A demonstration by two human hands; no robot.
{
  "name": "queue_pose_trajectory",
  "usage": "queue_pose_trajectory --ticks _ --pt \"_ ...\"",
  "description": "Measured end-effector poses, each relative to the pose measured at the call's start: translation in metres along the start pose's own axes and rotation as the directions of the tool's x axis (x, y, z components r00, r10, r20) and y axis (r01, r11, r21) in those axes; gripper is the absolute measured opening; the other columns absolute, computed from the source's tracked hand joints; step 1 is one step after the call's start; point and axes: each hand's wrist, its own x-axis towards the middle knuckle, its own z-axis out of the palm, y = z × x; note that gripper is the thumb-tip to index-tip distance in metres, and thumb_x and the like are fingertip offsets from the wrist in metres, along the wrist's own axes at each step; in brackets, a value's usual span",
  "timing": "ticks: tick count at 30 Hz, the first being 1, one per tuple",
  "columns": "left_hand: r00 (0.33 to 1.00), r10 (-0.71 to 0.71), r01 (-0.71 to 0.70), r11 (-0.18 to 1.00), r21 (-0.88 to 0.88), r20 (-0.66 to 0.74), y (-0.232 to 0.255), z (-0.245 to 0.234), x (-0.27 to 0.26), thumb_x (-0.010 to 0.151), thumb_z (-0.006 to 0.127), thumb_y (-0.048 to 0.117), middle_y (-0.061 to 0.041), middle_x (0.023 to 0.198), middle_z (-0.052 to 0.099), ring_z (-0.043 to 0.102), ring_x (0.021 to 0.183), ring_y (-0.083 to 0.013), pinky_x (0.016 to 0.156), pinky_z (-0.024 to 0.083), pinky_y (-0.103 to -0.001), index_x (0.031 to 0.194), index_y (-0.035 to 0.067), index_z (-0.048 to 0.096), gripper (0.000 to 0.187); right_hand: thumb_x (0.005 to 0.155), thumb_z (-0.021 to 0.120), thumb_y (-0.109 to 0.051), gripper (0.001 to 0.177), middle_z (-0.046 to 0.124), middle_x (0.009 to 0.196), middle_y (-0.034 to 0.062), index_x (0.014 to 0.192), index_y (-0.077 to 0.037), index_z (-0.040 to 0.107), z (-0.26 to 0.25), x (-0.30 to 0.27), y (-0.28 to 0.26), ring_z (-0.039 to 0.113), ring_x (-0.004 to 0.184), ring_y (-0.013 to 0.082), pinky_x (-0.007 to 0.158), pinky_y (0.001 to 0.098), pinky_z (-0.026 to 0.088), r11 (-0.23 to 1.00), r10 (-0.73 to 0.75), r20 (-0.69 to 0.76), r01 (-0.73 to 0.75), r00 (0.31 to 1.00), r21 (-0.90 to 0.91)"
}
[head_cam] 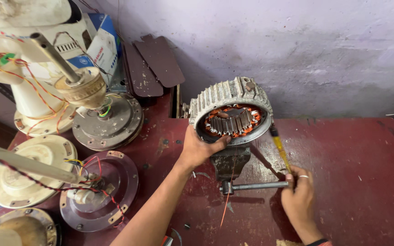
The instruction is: The person winds copper wire around the slots of a motor stator held in a bench vise. They use a yellow-handled screwdriver to push the wire into the slots and tuck it under existing windings. The person rotates the stator to access different slots and continues winding the coil.
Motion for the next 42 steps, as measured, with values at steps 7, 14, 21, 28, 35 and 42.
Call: queue_pose_trajectory --ticks 7,14,21,28,35,42 --pt "0.998 0.049 -0.048 0.999 -0.025 0.025 0.001 0.000 -0.002 0.076 0.084 -0.002 -0.007 0.112 0.076 0.070 0.102 -0.0137 0.095 0.059 -0.032 0.121 0.001 0.069 0.047 0.105 0.056 0.001 0.017 0.062 0.098 0.0091 0.121 0.002 0.060 -0.020 0.005 0.020 0.060 0.084 0.0178 0.073 0.0311 0.052 0.599 0.302 -0.038 -0.159 0.952 0.784" --pt "0.999 0.038 -0.036 0.992 -0.118 0.014 -0.008 0.004 -0.002 0.077 0.082 -0.002 -0.008 0.117 0.075 0.070 0.106 -0.0145 0.099 0.058 -0.033 0.124 0.002 0.068 0.050 0.112 0.061 0.009 0.009 0.067 0.107 0.0130 0.116 0.002 0.059 -0.072 0.014 -0.055 0.066 0.098 0.0180 0.089 0.0348 0.058 0.330 0.023 -0.272 0.249 0.962 0.910" --pt "0.999 0.031 -0.028 0.997 -0.076 0.030 -0.007 0.000 -0.001 0.076 0.082 -0.001 -0.006 0.118 0.075 0.069 0.106 -0.0135 0.099 0.056 -0.031 0.124 0.001 0.069 0.050 0.113 0.062 0.000 0.008 0.071 0.108 0.0149 0.120 0.002 0.061 -0.079 0.007 -0.157 0.071 0.096 0.0190 0.092 0.0342 0.061 0.463 -0.317 -0.287 0.412 0.904 0.785" --pt "0.998 0.055 -0.053 0.992 -0.111 0.013 -0.013 0.000 0.000 0.076 0.082 -0.003 -0.006 0.116 0.075 0.069 0.104 -0.0126 0.097 0.056 -0.031 0.122 0.001 0.070 0.048 0.106 0.062 -0.005 0.017 0.072 0.118 0.0175 0.119 0.005 0.062 -0.052 -0.002 -0.204 0.071 0.108 0.0205 0.098 0.0318 0.058 0.697 -0.436 -0.196 0.467 0.878 0.544" --pt "0.999 0.048 -0.050 0.992 -0.114 -0.020 -0.013 0.002 -0.002 0.075 0.082 -0.003 -0.005 0.115 0.075 0.069 0.104 -0.0123 0.097 0.056 -0.031 0.122 0.001 0.069 0.048 0.103 0.064 -0.005 0.014 0.075 0.117 0.0131 0.115 0.004 0.067 -0.047 -0.001 -0.210 0.073 0.109 0.0167 0.097 0.0288 0.058 0.776 -0.401 -0.133 0.414 0.906 0.476" --pt "0.998 0.057 -0.056 0.990 -0.131 0.007 -0.010 0.000 0.000 0.075 0.082 -0.003 -0.006 0.117 0.074 0.068 0.107 -0.0124 0.100 0.055 -0.031 0.122 0.001 0.068 0.049 0.103 0.065 -0.003 0.018 0.074 0.114 0.0112 0.119 0.003 0.067 -0.038 0.004 -0.205 0.071 0.106 0.0156 0.095 0.0277 0.056 0.762 -0.433 -0.166 0.458 0.886 0.457"
